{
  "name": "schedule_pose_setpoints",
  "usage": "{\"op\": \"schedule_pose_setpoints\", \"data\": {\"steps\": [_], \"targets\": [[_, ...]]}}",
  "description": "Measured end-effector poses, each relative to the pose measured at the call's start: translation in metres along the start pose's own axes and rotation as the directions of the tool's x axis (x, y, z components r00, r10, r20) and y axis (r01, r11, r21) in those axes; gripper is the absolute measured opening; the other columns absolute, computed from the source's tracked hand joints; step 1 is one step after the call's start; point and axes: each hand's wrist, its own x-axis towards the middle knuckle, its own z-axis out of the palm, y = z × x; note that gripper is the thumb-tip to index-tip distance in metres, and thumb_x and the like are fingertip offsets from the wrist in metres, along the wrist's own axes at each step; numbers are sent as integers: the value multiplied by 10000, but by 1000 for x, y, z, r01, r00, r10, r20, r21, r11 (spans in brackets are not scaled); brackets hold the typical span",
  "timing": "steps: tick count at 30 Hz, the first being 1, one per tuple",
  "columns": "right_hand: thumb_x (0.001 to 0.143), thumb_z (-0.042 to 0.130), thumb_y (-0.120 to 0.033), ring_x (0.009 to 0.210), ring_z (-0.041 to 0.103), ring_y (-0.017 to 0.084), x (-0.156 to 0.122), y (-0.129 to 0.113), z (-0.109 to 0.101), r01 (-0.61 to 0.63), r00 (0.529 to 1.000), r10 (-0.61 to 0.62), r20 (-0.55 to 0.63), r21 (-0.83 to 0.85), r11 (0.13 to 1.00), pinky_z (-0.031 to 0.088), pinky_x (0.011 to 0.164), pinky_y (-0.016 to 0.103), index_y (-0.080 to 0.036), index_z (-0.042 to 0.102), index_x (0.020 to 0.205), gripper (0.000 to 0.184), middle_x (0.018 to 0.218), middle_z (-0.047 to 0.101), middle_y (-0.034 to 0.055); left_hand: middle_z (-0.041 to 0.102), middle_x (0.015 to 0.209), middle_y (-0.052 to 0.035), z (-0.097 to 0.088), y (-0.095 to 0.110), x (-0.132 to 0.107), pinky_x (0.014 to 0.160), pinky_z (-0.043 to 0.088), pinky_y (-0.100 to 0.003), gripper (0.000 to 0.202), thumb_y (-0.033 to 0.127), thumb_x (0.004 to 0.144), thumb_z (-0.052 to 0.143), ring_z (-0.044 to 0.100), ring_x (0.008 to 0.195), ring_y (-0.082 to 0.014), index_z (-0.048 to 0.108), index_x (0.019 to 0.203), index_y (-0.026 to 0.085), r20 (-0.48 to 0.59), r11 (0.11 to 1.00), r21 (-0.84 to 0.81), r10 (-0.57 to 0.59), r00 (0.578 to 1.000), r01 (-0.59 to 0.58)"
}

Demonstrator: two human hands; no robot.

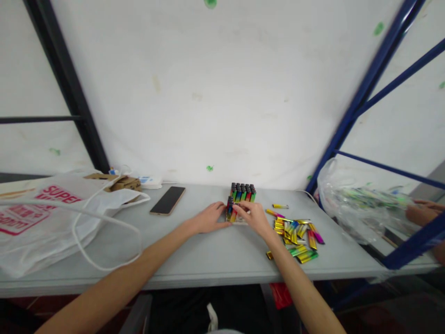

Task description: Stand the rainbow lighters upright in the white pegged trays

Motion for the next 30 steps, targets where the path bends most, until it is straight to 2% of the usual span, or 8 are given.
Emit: {"op": "schedule_pose_setpoints", "data": {"steps": [4, 8, 14, 20, 24, 30], "targets": [[1037, 516, -514, 606, 605, 179, 0, -1, -4, 9, 992, -14, 124, 36, 999, 405, 617, 261, -184, 716, 832, 437, 668, 680, 17, 634, 1279, -143, -1, 1, -1, 1077, 500, -473, 504, 610, 943, 662, 614, 1190, -343, 611, 1261, 223, 13, 1000, 4, -12, 1000, 12], [1067, 502, -449, 676, 647, 190, 2, -4, -7, 59, 978, -46, 205, -57, 997, 411, 656, 265, -182, 708, 881, 385, 745, 720, 43, 634, 1261, -153, -1, 1, -1, 1063, 505, -462, 513, 611, 941, 662, 620, 1178, -338, 617, 1237, 195, 12, 1000, -23, -6, 1000, 6], [1088, 503, -421, 745, 670, 205, 4, -6, -4, 33, 983, 32, 182, -343, 939, 382, 661, 266, -176, 696, 984, 328, 824, 736, 79, 635, 1244, -138, -2, 1, -1, 1081, 498, -481, 538, 643, 941, 632, 619, 1166, -337, 604, 1246, 202, -2, 1000, -21, -1, 1000, 1], [1099, 487, -415, 732, 652, 181, 4, -1, -13, 102, 965, -27, 263, -276, 956, 385, 683, 259, -192, 683, 952, 332, 800, 717, 40, 622, 1284, -148, -5, 1, 0, 1107, 486, -484, 543, 623, 947, 637, 608, 1206, -341, 605, 1282, 197, 17, 999, -31, 6, 1000, -6], [1069, 554, -431, 742, 672, 191, 3, -9, -17, 76, 964, 14, 265, -324, 943, 388, 681, 258, -201, 703, 925, 311, 771, 719, 42, 630, 1274, -138, -5, 1, -1, 1097, 492, -489, 496, 584, 949, 658, 609, 1196, -335, 618, 1278, 215, 11, 999, -48, 18, 1000, -18], [1025, 622, -456, 846, 729, 251, 1, -23, 6, -26, 967, 140, 211, -468, 883, 439, 698, 277, -193, 734, 1090, 293, 918, 780, 117, 626, 1252, -136, -6, 1, 0, 1089, 502, -484, 442, 548, 953, 662, 620, 1178, -326, 645, 1222, 198, 15, 997, -77, 9, 1000, -8]]}}
